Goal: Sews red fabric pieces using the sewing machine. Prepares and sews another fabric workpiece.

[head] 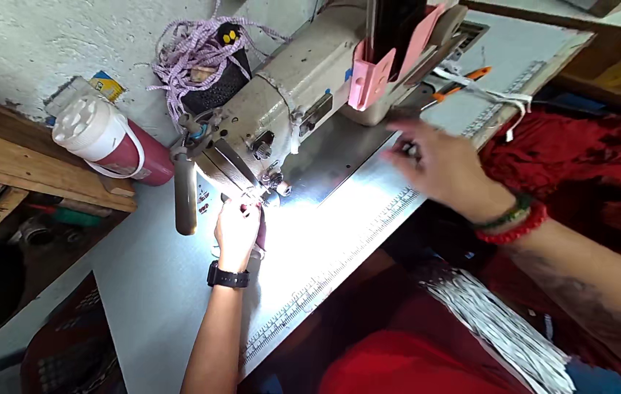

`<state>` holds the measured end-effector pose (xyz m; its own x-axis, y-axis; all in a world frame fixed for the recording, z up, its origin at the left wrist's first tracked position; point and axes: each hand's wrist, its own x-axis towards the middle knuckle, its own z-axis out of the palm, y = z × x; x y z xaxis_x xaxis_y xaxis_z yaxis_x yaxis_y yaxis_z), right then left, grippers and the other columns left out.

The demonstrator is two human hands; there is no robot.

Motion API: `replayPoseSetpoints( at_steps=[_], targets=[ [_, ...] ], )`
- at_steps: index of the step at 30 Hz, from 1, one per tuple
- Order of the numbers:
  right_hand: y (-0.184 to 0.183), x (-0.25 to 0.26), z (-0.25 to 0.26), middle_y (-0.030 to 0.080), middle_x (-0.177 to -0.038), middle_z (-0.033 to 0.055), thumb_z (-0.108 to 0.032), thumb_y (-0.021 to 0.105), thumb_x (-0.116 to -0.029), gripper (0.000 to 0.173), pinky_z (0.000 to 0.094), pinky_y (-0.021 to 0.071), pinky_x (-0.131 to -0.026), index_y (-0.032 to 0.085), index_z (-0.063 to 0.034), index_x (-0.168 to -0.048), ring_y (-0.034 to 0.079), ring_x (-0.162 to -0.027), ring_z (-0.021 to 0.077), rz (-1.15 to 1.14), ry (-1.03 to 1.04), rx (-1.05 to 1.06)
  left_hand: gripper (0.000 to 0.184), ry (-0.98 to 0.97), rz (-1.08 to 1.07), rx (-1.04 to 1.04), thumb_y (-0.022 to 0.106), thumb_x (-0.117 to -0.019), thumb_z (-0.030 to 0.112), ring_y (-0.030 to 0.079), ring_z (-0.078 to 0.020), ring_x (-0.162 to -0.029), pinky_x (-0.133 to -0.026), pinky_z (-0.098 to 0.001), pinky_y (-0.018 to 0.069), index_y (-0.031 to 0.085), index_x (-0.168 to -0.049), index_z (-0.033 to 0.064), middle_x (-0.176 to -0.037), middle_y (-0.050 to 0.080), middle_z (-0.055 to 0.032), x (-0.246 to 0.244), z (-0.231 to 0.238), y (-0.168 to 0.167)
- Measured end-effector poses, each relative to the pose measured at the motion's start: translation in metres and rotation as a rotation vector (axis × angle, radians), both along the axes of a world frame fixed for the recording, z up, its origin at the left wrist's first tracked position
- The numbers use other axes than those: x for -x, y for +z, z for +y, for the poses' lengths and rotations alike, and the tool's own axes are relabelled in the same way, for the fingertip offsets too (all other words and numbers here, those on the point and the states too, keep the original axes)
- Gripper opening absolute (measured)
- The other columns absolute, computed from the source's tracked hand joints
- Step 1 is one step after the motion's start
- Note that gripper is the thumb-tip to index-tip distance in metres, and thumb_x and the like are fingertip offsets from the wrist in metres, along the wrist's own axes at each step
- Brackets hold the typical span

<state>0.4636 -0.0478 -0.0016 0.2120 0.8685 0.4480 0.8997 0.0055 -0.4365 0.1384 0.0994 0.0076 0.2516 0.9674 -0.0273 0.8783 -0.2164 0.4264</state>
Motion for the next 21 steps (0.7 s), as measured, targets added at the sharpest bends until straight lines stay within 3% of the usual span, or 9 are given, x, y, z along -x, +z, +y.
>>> replayPoseSetpoints(
  at_steps=[2, 5, 7, 10, 12, 14, 17, 19, 21],
  targets=[
    [0.007, 0.038, -0.003, 0.071, -0.108, 0.0154, -0.041, 0.058, -0.1029, 0.049, 0.0584, 0.0572, -0.065, 0.057, -0.0112, -0.142, 0.071, -0.081, 0.0352, 0.041, 0.131, 0.171, 0.027, 0.004, 0.077, -0.006, 0.065, -0.0982, 0.030, 0.069, -0.0364, -0.101, -0.085, -0.0622, 0.0517, 0.074, -0.105, 0.0048, -0.107, 0.072, -0.0179, -0.008, -0.003, 0.006],
    [0.004, 0.094, -0.001, 0.069, -0.108, 0.0168, -0.006, 0.061, -0.0959, 0.028, 0.0528, 0.0588, -0.069, 0.068, -0.0067, -0.123, 0.071, -0.085, 0.0340, 0.015, 0.365, 0.293, 0.030, 0.016, 0.184, -0.088, 0.059, -0.1017, 0.027, 0.069, -0.0406, -0.103, -0.084, -0.0628, 0.0526, 0.071, -0.115, 0.0036, -0.115, 0.070, -0.0215, -0.013, -0.009, 0.007],
    [0.008, 0.131, 0.005, 0.068, -0.108, 0.0201, -0.001, 0.058, -0.0954, 0.023, 0.0510, 0.0579, -0.079, 0.069, 0.0005, -0.116, 0.070, -0.092, 0.0353, 0.010, 0.454, 0.381, 0.029, 0.080, 0.215, -0.116, 0.055, -0.1026, 0.026, 0.068, -0.0415, -0.104, -0.083, -0.0641, 0.0533, 0.067, -0.120, 0.0054, -0.121, 0.067, -0.0203, 0.006, -0.001, 0.007],
    [0.011, 0.179, 0.028, 0.068, -0.098, 0.0185, -0.005, 0.056, -0.0973, 0.021, 0.0458, 0.0574, -0.070, 0.068, 0.0016, -0.113, 0.069, -0.085, 0.0327, -0.119, 0.545, 0.263, 0.027, 0.244, 0.136, -0.112, 0.058, -0.1004, 0.019, 0.065, -0.0416, -0.114, -0.090, -0.0652, 0.0504, 0.068, -0.121, 0.0045, -0.125, 0.066, -0.0213, 0.070, 0.004, 0.018],
    [0.024, 0.212, 0.052, 0.064, -0.111, 0.0223, -0.009, 0.052, -0.1031, 0.031, 0.0505, 0.0567, -0.073, 0.061, 0.0007, -0.131, 0.068, -0.092, 0.0372, -0.087, 0.569, 0.358, 0.026, 0.261, 0.041, -0.088, 0.058, -0.1018, 0.016, 0.064, -0.0386, -0.114, -0.095, -0.0609, 0.0492, 0.068, -0.120, -0.0001, -0.121, 0.067, -0.0227, 0.103, -0.012, 0.029],
    [0.028, 0.236, 0.075, 0.063, -0.114, 0.0240, -0.010, 0.048, -0.1055, 0.036, 0.0507, 0.0569, -0.071, 0.055, 0.0019, -0.139, 0.068, -0.089, 0.0385, -0.046, 0.601, 0.357, 0.024, 0.226, -0.057, -0.088, 0.058, -0.1017, 0.015, 0.066, -0.0330, -0.106, -0.094, -0.0546, 0.0504, 0.068, -0.114, -0.0028, -0.111, 0.069, -0.0205, 0.114, -0.034, 0.031],
    [0.028, 0.247, 0.082, 0.066, -0.105, 0.0213, -0.013, 0.045, -0.1078, 0.031, 0.0490, 0.0562, -0.072, 0.058, 0.0019, -0.132, 0.069, -0.089, 0.0370, -0.016, 0.593, 0.352, 0.022, 0.219, -0.153, -0.082, 0.057, -0.1024, 0.014, 0.065, -0.0250, -0.097, -0.088, -0.0453, 0.0517, 0.067, -0.111, -0.0040, -0.104, 0.068, -0.0174, 0.121, -0.054, 0.027],
    [0.015, 0.242, 0.076, 0.067, -0.096, 0.0162, -0.021, 0.047, -0.1070, 0.029, 0.0484, 0.0557, -0.068, 0.064, -0.0029, -0.122, 0.069, -0.084, 0.0330, 0.095, 0.570, 0.251, 0.020, 0.204, -0.260, -0.051, 0.059, -0.1022, 0.014, 0.063, -0.0146, -0.086, -0.078, -0.0314, 0.0526, 0.066, -0.109, -0.0031, -0.101, 0.066, -0.0134, 0.123, -0.064, 0.030],
    [0.017, 0.229, 0.057, 0.068, -0.092, 0.0116, -0.036, 0.049, -0.1063, 0.038, 0.0462, 0.0547, -0.071, 0.064, -0.0066, -0.126, 0.068, -0.083, 0.0269, 0.285, 0.643, 0.251, 0.017, 0.146, -0.402, -0.009, 0.062, -0.0988, 0.015, 0.061, -0.0128, -0.094, -0.080, -0.0274, 0.0518, 0.068, -0.105, -0.0002, -0.109, 0.062, -0.0118, 0.117, -0.082, 0.035]
  ],
)
